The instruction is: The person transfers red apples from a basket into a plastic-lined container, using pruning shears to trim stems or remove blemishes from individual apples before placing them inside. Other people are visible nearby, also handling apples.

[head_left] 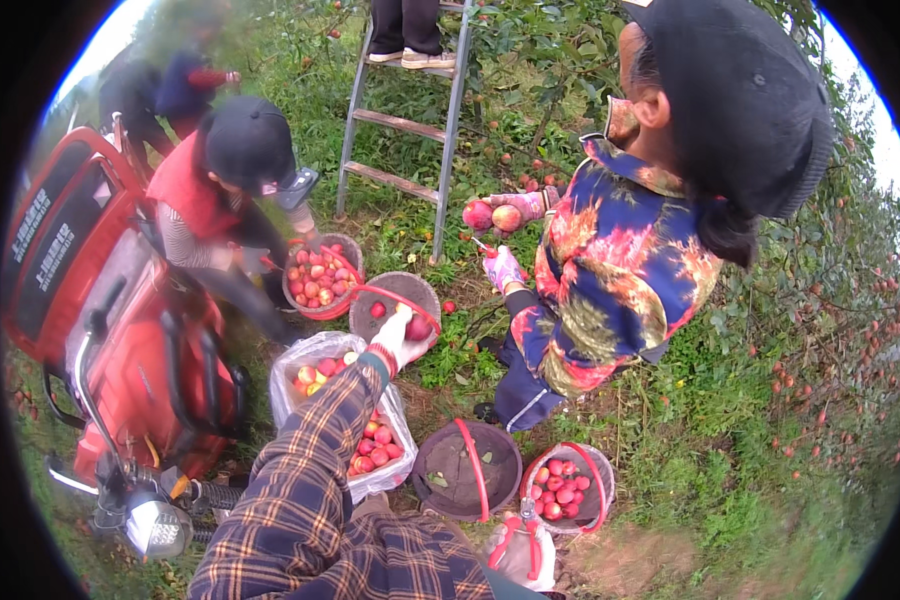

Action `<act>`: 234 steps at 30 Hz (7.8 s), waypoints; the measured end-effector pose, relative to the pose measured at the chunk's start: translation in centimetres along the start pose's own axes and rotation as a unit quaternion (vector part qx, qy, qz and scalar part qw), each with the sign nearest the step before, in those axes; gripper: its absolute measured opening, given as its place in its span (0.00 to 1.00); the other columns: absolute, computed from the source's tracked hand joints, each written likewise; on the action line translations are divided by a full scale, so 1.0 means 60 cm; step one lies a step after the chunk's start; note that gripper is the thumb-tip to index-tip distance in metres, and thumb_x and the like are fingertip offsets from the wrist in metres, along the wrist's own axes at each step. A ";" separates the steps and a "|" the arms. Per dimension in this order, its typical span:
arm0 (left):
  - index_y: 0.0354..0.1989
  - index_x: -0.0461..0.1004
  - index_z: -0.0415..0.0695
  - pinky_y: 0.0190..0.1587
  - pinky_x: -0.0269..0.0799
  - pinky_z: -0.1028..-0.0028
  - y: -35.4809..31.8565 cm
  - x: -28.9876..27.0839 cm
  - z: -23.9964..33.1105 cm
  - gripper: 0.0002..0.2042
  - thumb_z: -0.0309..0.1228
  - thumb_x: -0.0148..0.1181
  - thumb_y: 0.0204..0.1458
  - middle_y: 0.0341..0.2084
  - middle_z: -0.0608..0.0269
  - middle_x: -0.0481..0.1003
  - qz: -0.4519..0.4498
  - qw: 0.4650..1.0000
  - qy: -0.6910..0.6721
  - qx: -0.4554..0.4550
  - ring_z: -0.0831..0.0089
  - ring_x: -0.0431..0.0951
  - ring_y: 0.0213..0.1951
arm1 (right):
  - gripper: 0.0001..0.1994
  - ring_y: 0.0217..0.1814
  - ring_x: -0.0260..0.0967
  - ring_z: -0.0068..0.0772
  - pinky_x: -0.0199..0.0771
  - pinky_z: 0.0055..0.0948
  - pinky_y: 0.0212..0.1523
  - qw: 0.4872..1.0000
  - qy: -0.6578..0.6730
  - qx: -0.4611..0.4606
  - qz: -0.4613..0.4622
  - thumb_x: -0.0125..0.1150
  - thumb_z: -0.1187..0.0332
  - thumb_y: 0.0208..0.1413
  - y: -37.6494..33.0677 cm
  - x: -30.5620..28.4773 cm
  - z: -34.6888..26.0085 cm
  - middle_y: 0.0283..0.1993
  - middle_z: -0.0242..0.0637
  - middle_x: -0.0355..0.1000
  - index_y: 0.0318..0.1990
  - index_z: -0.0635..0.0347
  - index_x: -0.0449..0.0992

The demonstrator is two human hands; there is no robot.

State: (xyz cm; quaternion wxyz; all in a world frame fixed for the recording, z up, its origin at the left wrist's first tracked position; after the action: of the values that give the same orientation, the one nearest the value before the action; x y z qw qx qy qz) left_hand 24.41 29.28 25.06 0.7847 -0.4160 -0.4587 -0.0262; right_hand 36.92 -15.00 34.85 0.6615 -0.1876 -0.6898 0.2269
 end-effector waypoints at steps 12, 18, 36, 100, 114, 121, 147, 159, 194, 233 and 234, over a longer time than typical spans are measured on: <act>0.55 0.63 0.48 0.38 0.72 0.61 -0.040 -0.010 -0.042 0.21 0.38 0.55 0.53 0.45 0.65 0.68 0.035 0.954 0.277 0.108 0.67 0.70 0.41 | 0.25 0.41 0.64 0.38 0.63 0.38 0.45 0.998 -0.019 0.053 -0.003 0.59 0.54 0.48 0.030 0.035 0.001 0.37 0.41 0.66 0.50 0.60 0.65; 0.51 0.64 0.44 0.44 0.72 0.56 -0.124 -0.173 -0.083 0.21 0.38 0.57 0.51 0.42 0.57 0.68 0.074 0.965 0.240 0.072 0.60 0.70 0.42 | 0.24 0.37 0.64 0.39 0.65 0.39 0.41 0.993 -0.074 0.088 0.031 0.56 0.52 0.49 0.056 0.038 0.011 0.35 0.40 0.66 0.49 0.59 0.67; 0.46 0.67 0.43 0.46 0.68 0.60 -0.341 -0.583 -0.095 0.13 0.33 0.53 0.53 0.41 0.59 0.71 0.305 0.945 0.116 0.030 0.62 0.71 0.41 | 0.27 0.44 0.65 0.39 0.65 0.37 0.46 0.915 -0.159 0.359 0.095 0.59 0.55 0.50 0.163 0.017 0.162 0.44 0.43 0.67 0.53 0.60 0.63; 0.57 0.60 0.43 0.35 0.72 0.75 -0.605 -0.209 -0.044 0.27 0.45 0.54 0.53 0.45 0.61 0.69 -0.048 0.930 0.269 0.245 0.72 0.73 0.40 | 0.29 0.32 0.64 0.35 0.63 0.35 0.35 0.805 -0.252 0.510 -0.171 0.58 0.52 0.50 0.114 0.200 0.217 0.36 0.38 0.66 0.56 0.55 0.59; 0.56 0.60 0.39 0.40 0.70 0.76 -0.644 -0.239 -0.036 0.30 0.47 0.55 0.52 0.43 0.58 0.70 -0.056 0.935 0.187 0.296 0.73 0.72 0.43 | 0.26 0.29 0.63 0.32 0.64 0.33 0.33 0.711 -0.389 0.547 -0.209 0.53 0.56 0.52 0.138 0.222 0.241 0.32 0.37 0.64 0.56 0.59 0.59; 0.55 0.61 0.38 0.50 0.70 0.67 -0.641 -0.292 -0.013 0.26 0.42 0.54 0.54 0.47 0.56 0.68 -0.012 0.950 0.127 0.283 0.67 0.71 0.47 | 0.31 0.48 0.68 0.59 0.68 0.42 0.51 0.123 -0.816 0.244 -0.510 0.52 0.50 0.51 0.152 0.254 0.271 0.48 0.61 0.67 0.59 0.59 0.60; 0.53 0.65 0.43 0.51 0.67 0.62 -0.022 -0.785 0.001 0.33 0.50 0.60 0.39 0.46 0.44 0.71 0.391 0.628 0.672 0.032 0.51 0.72 0.49 | 0.23 0.45 0.66 0.34 0.68 0.33 0.48 0.821 -0.147 0.474 0.284 0.55 0.64 0.53 0.190 -0.393 0.212 0.43 0.38 0.66 0.56 0.59 0.60; 0.54 0.64 0.42 0.49 0.68 0.60 0.120 -0.850 0.011 0.27 0.47 0.52 0.49 0.45 0.43 0.70 0.227 0.496 0.830 0.118 0.52 0.73 0.47 | 0.32 0.50 0.62 0.39 0.61 0.41 0.54 0.844 0.085 0.424 0.317 0.64 0.59 0.47 0.255 -0.399 0.257 0.46 0.42 0.63 0.58 0.57 0.58; 0.49 0.61 0.33 0.54 0.65 0.59 -0.550 -0.210 0.013 0.33 0.24 0.70 0.29 0.48 0.42 0.66 -0.014 0.430 0.726 0.536 0.45 0.67 0.52 | 0.30 0.33 0.66 0.40 0.67 0.40 0.36 0.858 -0.146 0.483 -0.096 0.57 0.48 0.51 0.178 0.209 0.249 0.36 0.42 0.66 0.56 0.57 0.62; 0.53 0.61 0.37 0.51 0.69 0.60 -0.471 -0.365 -0.029 0.33 0.23 0.65 0.32 0.49 0.45 0.65 -0.129 0.482 0.789 0.358 0.47 0.67 0.52 | 0.18 0.25 0.65 0.30 0.67 0.27 0.28 0.695 -0.477 0.536 -0.033 0.47 0.63 0.58 0.264 0.105 0.222 0.27 0.38 0.65 0.52 0.63 0.63; 0.53 0.60 0.37 0.51 0.69 0.60 -0.455 -0.380 -0.032 0.33 0.24 0.65 0.33 0.49 0.45 0.64 -0.141 0.485 0.786 0.358 0.47 0.67 0.51 | 0.18 0.26 0.66 0.30 0.67 0.26 0.29 0.709 -0.466 0.529 -0.027 0.46 0.64 0.58 0.266 0.100 0.222 0.27 0.38 0.65 0.53 0.64 0.62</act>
State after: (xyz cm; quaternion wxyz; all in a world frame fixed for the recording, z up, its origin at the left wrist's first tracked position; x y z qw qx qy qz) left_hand 1.01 2.42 24.87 0.8860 0.1641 0.3260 -0.2861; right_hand 22.65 0.67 30.58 0.2525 0.3416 -0.6824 0.5949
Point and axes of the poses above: each hand's wrist, its own y-axis towards the middle knuckle, its own x-axis out of the palm, z = x × y, the point moved 1 cm from there along y, towards the middle knuckle
